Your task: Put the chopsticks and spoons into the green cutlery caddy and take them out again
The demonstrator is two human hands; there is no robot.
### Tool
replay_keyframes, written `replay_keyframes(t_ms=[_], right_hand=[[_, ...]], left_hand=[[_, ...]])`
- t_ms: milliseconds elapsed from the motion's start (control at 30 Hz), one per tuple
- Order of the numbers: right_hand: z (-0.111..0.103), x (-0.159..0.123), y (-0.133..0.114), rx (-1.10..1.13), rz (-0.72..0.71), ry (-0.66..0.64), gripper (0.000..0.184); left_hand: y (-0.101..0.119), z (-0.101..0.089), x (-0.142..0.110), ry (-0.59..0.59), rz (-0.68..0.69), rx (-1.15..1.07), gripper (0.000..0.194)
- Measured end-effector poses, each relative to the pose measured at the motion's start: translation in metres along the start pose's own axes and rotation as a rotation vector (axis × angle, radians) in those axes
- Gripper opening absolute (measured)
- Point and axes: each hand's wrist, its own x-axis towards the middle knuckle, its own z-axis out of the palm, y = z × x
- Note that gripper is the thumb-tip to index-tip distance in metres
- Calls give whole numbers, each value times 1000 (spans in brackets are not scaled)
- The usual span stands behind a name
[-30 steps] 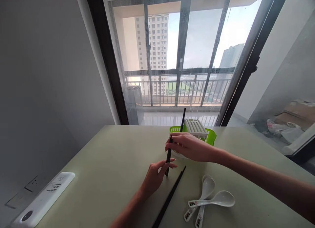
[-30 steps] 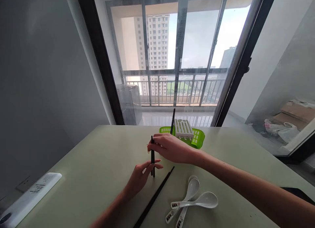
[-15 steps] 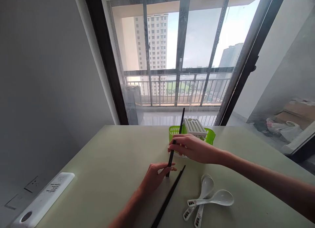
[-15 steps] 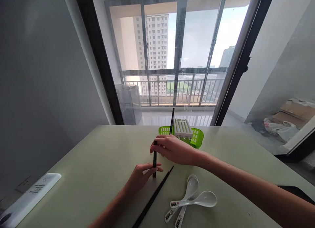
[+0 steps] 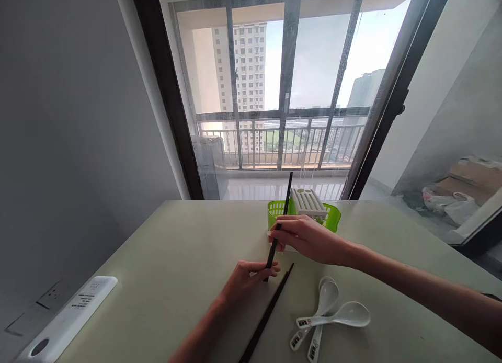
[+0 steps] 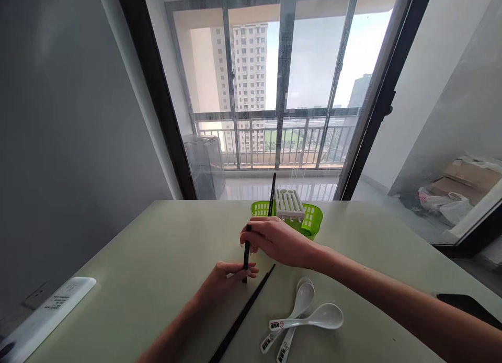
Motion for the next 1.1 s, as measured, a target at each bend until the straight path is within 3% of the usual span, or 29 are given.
replay_keyframes(t_ms=[267, 467, 667, 833, 967, 1100], right_hand=[[3, -3, 1, 24, 26, 40, 33], [2, -3, 6, 121, 136, 122, 22], [-2, -1, 2, 114, 190, 192, 28], [-6, 3, 1, 89, 177, 162, 36], [-36, 8, -3, 162, 171, 207, 37], [-91, 18, -13, 84, 158, 409, 40]], left_hand=[[8, 0, -1, 12, 6, 43, 37], [14, 1, -1, 22, 34, 87, 33], [7, 2, 0, 38, 5, 55, 32], [3, -1, 0, 35, -39, 6, 36], [0, -7, 2, 34, -41, -80, 41], [-6, -13, 7, 130, 9, -148, 58]])
